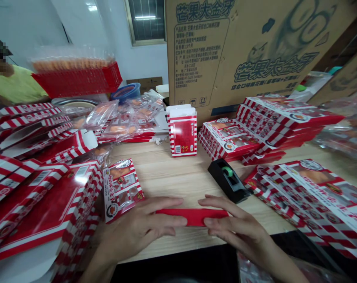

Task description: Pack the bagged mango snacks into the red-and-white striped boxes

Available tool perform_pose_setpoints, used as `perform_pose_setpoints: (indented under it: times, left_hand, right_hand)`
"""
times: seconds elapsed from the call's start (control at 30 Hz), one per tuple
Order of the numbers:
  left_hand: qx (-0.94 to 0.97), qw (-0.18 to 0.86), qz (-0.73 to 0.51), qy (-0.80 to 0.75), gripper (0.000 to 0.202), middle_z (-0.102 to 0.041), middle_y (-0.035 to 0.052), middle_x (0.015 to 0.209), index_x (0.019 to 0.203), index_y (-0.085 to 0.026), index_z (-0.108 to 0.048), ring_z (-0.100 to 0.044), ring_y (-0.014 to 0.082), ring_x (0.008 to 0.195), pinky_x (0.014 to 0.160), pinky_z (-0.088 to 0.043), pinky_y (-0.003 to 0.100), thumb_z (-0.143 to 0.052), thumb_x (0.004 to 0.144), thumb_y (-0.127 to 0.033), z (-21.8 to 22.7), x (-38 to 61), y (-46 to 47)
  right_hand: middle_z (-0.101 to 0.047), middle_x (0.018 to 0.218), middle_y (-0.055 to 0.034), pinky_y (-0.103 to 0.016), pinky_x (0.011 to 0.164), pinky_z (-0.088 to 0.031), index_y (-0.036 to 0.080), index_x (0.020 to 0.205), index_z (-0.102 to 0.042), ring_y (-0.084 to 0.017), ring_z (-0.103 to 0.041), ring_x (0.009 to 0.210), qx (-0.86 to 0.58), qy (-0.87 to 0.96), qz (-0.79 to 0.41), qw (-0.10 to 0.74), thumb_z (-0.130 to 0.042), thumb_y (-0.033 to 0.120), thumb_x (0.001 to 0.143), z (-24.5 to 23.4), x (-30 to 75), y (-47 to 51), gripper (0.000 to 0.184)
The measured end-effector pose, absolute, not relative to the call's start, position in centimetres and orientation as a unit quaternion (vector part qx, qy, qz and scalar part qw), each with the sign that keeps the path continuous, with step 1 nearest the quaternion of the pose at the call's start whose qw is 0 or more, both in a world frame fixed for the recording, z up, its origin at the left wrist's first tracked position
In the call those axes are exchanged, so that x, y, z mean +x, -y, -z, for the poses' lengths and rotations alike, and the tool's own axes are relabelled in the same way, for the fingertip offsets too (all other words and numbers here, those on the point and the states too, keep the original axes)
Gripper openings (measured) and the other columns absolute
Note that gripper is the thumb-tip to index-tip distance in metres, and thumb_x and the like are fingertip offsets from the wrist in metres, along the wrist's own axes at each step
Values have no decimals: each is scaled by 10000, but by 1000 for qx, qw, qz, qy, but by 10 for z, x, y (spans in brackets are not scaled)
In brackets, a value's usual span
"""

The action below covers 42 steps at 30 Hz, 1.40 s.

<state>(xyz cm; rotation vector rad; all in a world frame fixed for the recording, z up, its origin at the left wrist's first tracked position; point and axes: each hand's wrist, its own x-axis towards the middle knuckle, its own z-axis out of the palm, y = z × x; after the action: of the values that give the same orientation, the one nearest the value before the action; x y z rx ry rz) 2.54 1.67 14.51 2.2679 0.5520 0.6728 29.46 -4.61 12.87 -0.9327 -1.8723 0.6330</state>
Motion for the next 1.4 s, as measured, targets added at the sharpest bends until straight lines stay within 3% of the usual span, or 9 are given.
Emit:
perform_pose_setpoints:
  times: [0.23, 0.37, 0.53, 0.63, 0.73, 0.83, 1.0, 1.23, 1.4]
  left_hand:
    - [831, 373, -344, -228, 555, -620, 63, 1330, 1343, -379, -511, -598, 205, 1205, 986, -508, 338, -686, 843, -215, -132, 30, -10]
    - [836, 313, -395, -215, 378, -682, 70, 1237, 1201, -322, -642, -676, 166, 1078, 904, -548, 253, -648, 865, -148, -128, 30, -7]
    - [858, 258, -388, -216, 325, -687, 98, 1219, 1179, -286, -654, -683, 188, 1061, 874, -571, 290, -618, 885, -154, -128, 28, -3]
    - [841, 275, -397, -245, 293, -705, 97, 1178, 1141, -276, -661, -704, 185, 1009, 850, -579, 283, -619, 881, -148, -124, 30, 2]
    - [801, 289, -437, -289, 298, -735, 85, 1109, 1136, -264, -631, -710, 189, 995, 855, -574, 279, -654, 858, -160, -115, 36, 8]
    - [784, 296, -457, -298, 253, -740, 77, 1087, 1090, -259, -616, -712, 186, 986, 840, -576, 274, -645, 863, -152, -111, 40, 9]
    - [846, 138, -432, -280, 247, -719, 101, 1130, 1071, -212, -610, -684, 180, 1036, 895, -551, 270, -614, 855, -94, -120, 38, 7]
    - [886, -9, -380, -266, 315, -702, 27, 1002, 1082, -314, -658, -637, 203, 993, 915, -539, 347, -637, 818, -143, -120, 48, 10]
    - [874, -11, -388, -291, 274, -684, 31, 1009, 1011, -306, -671, -618, 202, 926, 833, -546, 334, -673, 811, -119, -116, 60, 13]
  right_hand:
    - [-704, 1110, -87, -338, 853, -578, 293, 1035, -722, -219, -678, 1039, -399, 666, -347, 526, -665, 201, 875, -114, 288, 47, 193]
    - [-697, 1116, -76, -321, 849, -573, 302, 1006, -732, -205, -671, 1038, -394, 648, -380, 529, -664, 217, 880, -115, 285, 48, 166]
    - [-695, 1131, -67, -339, 827, -577, 309, 955, -735, -222, -680, 1028, -377, 635, -409, 536, -646, 302, 896, -113, 291, 46, 107]
    - [-688, 1138, -75, -430, 906, -531, 316, 1046, -705, -257, -649, 1078, -467, 605, -290, 576, -612, 421, 897, -98, 320, 38, 204]
    - [-679, 1050, -116, -530, 987, -430, 247, 893, -730, -325, -610, 1057, -681, 503, -84, 526, -666, 594, 758, -75, 364, 30, 378]
    - [-678, 726, -102, -493, 691, -541, 222, 677, -700, -300, -641, 679, -752, 450, -134, 462, -680, 767, 553, -58, 401, 25, 560]
    - [-614, 492, -22, -276, 340, -418, 192, 612, -703, -151, -504, 368, -717, 453, -303, 434, -713, 774, 488, -56, 415, 14, 596]
    - [-732, 762, -82, -407, 692, -587, 179, 707, -731, -253, -696, 716, -680, 388, -390, 484, -760, 701, 538, -53, 416, 35, 550]
    - [-701, 688, -63, -366, 685, -543, 184, 609, -701, -226, -646, 680, -714, 335, -322, 524, -773, 639, 534, -26, 407, 49, 467]
